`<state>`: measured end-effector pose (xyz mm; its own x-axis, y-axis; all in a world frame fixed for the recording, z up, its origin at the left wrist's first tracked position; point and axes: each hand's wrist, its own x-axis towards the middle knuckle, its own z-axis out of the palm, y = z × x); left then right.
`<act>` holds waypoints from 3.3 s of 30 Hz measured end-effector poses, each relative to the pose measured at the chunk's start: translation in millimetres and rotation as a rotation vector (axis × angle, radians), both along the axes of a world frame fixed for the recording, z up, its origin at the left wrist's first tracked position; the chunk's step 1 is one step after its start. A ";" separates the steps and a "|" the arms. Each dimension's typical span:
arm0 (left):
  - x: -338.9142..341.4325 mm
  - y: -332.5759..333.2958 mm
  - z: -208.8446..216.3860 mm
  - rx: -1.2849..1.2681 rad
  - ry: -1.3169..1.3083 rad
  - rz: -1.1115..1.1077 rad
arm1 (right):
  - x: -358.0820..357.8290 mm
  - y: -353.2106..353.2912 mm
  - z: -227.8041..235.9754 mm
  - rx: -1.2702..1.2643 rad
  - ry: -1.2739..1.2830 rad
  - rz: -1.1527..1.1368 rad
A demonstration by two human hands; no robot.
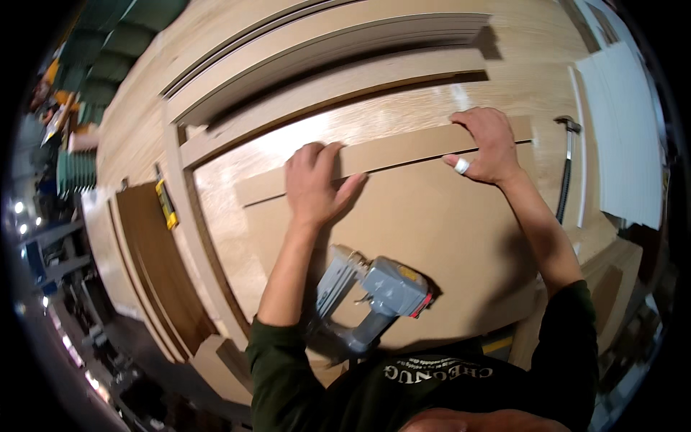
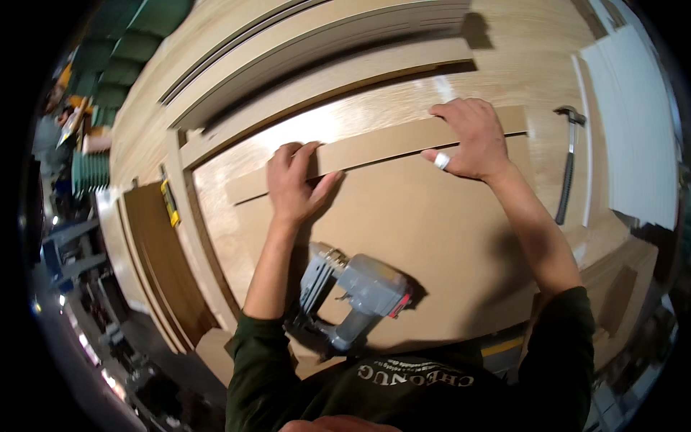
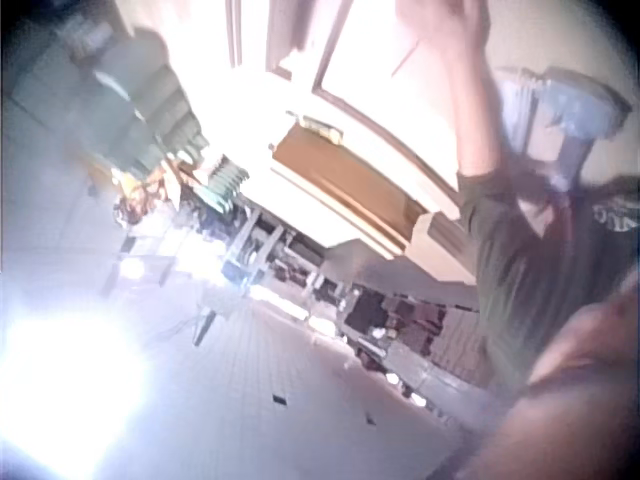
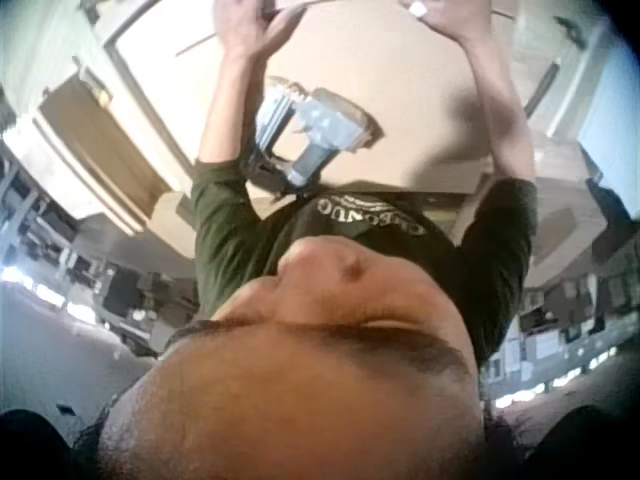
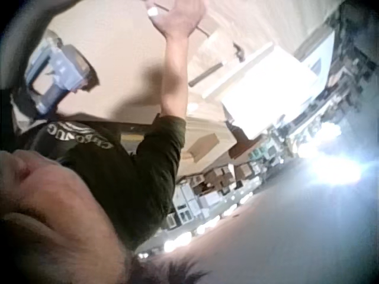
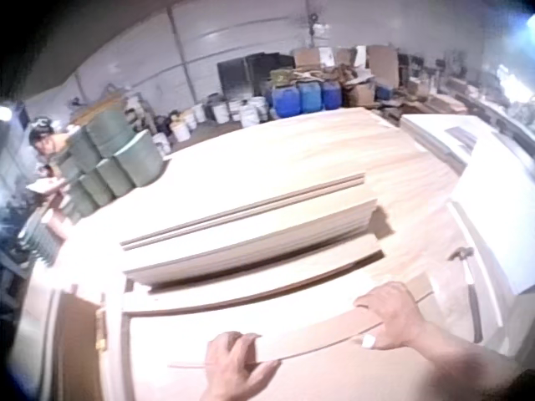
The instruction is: The person assembles a wooden door by attaching thin wooden strips to a large rectangular panel. They use a pneumatic nail gun to secure the strips and a hammer to tap them into place. The person flips the door over to work on different sides and stacks the finished product.
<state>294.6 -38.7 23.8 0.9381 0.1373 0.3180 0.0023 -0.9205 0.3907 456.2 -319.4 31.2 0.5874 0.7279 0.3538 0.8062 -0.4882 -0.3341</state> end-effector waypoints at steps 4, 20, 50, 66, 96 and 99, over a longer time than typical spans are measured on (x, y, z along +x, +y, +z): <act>-6.6 -2.8 -8.9 -0.010 -0.005 -0.001 | 21.6 -50.8 3.1 -0.115 -0.021 -0.030; -4.4 -0.5 -15.4 0.048 0.013 -0.058 | 65.2 -109.9 42.7 -0.317 0.561 -0.172; 1.5 2.8 -16.2 0.087 0.039 -0.078 | 75.7 -113.8 32.5 -0.372 0.620 -0.114; -2.3 6.4 -13.6 0.074 0.044 0.000 | 89.7 -119.5 24.5 -0.203 0.646 -0.018; 3.7 -7.2 -3.3 0.151 0.054 0.035 | 96.3 -134.3 -13.5 0.102 0.419 0.197; 5.6 -0.9 -3.1 0.140 0.055 0.034 | 99.2 -136.8 -16.8 0.122 0.405 0.200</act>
